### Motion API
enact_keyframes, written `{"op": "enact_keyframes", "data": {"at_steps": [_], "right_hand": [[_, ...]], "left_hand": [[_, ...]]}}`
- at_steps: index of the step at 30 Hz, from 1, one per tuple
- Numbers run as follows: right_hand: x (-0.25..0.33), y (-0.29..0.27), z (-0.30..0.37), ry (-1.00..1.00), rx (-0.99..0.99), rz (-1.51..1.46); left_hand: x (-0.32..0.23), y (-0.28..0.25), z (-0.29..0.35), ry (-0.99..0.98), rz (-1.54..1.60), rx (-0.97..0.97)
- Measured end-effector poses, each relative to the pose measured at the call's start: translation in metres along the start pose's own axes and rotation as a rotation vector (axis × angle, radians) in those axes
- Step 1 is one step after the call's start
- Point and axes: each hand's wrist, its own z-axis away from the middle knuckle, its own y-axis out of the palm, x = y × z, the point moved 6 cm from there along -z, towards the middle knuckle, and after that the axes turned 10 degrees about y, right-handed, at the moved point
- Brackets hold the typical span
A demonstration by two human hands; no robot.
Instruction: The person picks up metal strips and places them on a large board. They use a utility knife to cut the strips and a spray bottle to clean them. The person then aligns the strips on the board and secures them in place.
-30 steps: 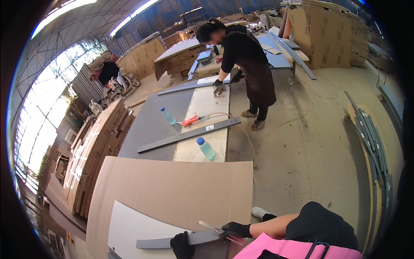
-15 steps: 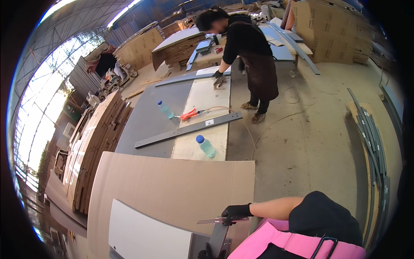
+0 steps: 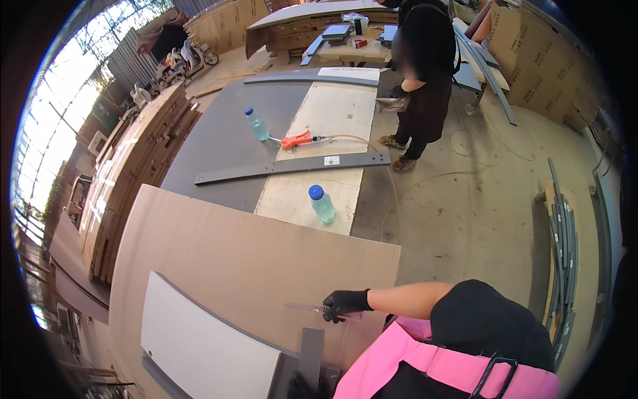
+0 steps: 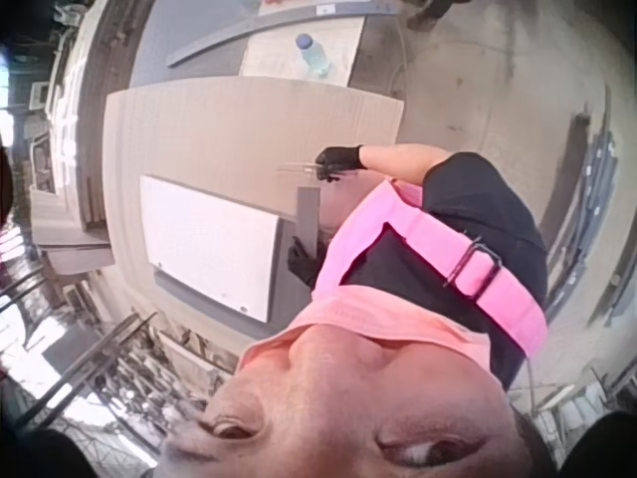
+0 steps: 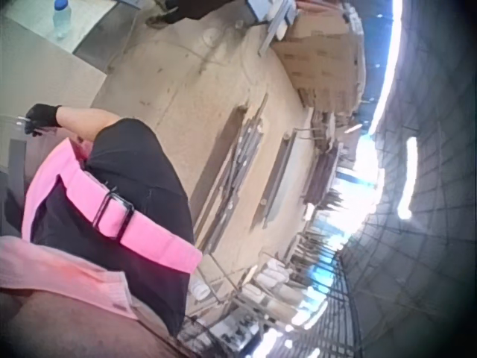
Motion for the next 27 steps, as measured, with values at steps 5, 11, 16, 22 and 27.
{"op": "enact_keyframes", "data": {"at_steps": [5,11,16,22,27], "right_hand": [[0.006,-0.025,0.007,0.046,0.059,-0.142],[0.025,-0.018,0.005,-0.009,0.045,-0.138],[0.032,-0.008,0.006,0.019,0.024,-0.117],[0.025,-0.022,0.023,0.099,-0.007,-0.143],[0.019,-0.048,0.045,0.145,-0.078,-0.118]], "left_hand": [[0.007,0.011,0.005,-0.112,-0.087,0.082],[0.010,0.013,0.010,-0.153,-0.115,-0.043],[0.008,0.012,0.006,-0.129,-0.173,-0.102],[0.008,0.014,0.003,-0.072,-0.127,0.058],[0.003,0.015,0.008,-0.192,-0.168,0.135]]}}
